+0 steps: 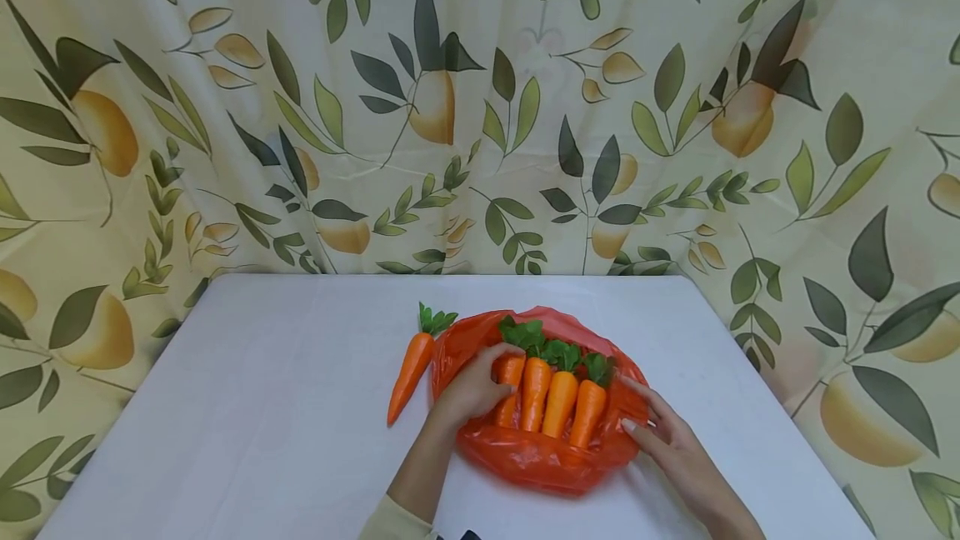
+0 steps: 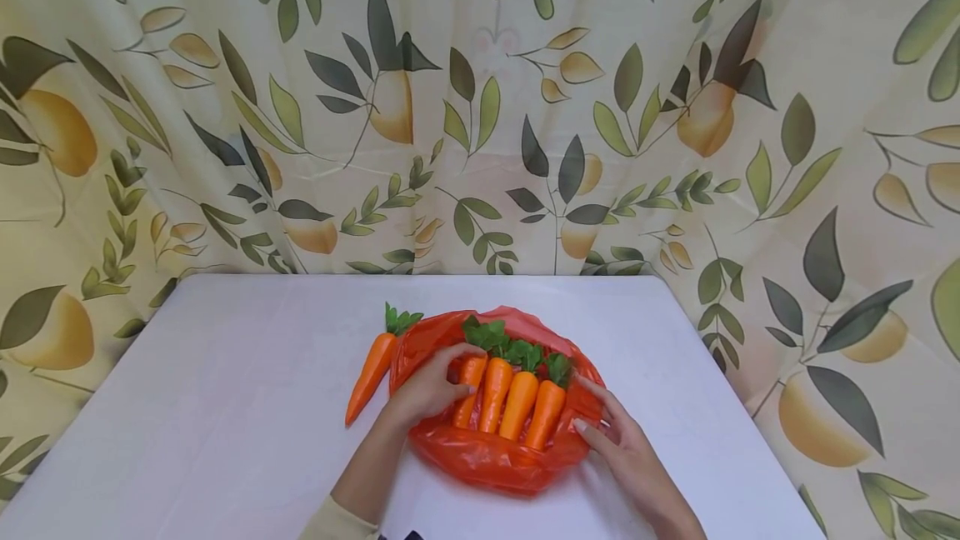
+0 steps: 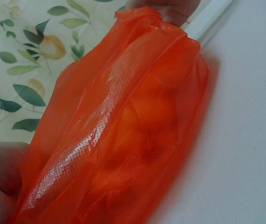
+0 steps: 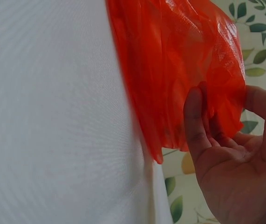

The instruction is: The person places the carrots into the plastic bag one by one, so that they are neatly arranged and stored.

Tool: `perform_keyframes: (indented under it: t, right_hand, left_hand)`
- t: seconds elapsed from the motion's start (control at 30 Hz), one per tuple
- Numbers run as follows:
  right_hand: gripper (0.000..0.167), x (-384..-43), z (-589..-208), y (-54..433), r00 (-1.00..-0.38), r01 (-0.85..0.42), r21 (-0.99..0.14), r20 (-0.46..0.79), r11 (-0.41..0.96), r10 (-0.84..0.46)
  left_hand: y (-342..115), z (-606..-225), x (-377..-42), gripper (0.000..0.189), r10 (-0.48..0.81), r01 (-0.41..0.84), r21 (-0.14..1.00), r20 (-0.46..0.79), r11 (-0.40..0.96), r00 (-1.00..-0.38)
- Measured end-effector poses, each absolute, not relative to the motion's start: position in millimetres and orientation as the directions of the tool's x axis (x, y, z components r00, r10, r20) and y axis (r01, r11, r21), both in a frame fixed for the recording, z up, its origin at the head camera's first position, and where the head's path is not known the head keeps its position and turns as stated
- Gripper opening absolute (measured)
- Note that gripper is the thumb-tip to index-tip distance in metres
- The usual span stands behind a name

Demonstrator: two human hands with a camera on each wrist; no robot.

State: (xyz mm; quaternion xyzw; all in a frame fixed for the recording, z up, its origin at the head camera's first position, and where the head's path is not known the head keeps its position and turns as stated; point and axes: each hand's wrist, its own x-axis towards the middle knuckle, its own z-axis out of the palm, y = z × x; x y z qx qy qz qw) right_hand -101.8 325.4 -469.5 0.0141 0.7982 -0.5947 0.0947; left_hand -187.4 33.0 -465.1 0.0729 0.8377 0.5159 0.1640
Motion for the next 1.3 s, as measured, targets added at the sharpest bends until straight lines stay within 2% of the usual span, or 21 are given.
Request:
perform_keyframes:
  t: [0.5, 0.9, 1.13, 1.3]
  right_hand:
    - [0.063, -101.7, -470.0, 325.8, -0.985, 0.112, -0.952, -0.144, 0.284, -0.094]
    - [0.061, -100.5, -469.7, 324.2, -0.987, 0.096, -0.956, -0.126, 0.278, -0.095]
    - [0.062, -101.4, -469.1, 324.0, -0.985, 0.110, -0.956, -0.141, 0.272, -0.096]
    - [0.063, -101.9, -470.6, 325.3, -0.984, 0.116, -0.953, -0.148, 0.279, -0.094]
  left_hand:
    - [31.9, -467.5, -189.2, 0.046, 0.307, -0.014, 0.907, -0.157, 0.420, -0.939]
    - [31.6, -468.4, -189.1, 0.043, 0.299, -0.055, 0.900, -0.200, 0.432, -0.933]
    - [29.9, -461.7, -191.2, 0.041, 0.306, -0.015, 0.933, -0.133, 0.360, -0.943]
    - [29.3, -456.1, -192.4, 0.041, 0.321, 0.030, 0.931, -0.095, 0.364, -0.942]
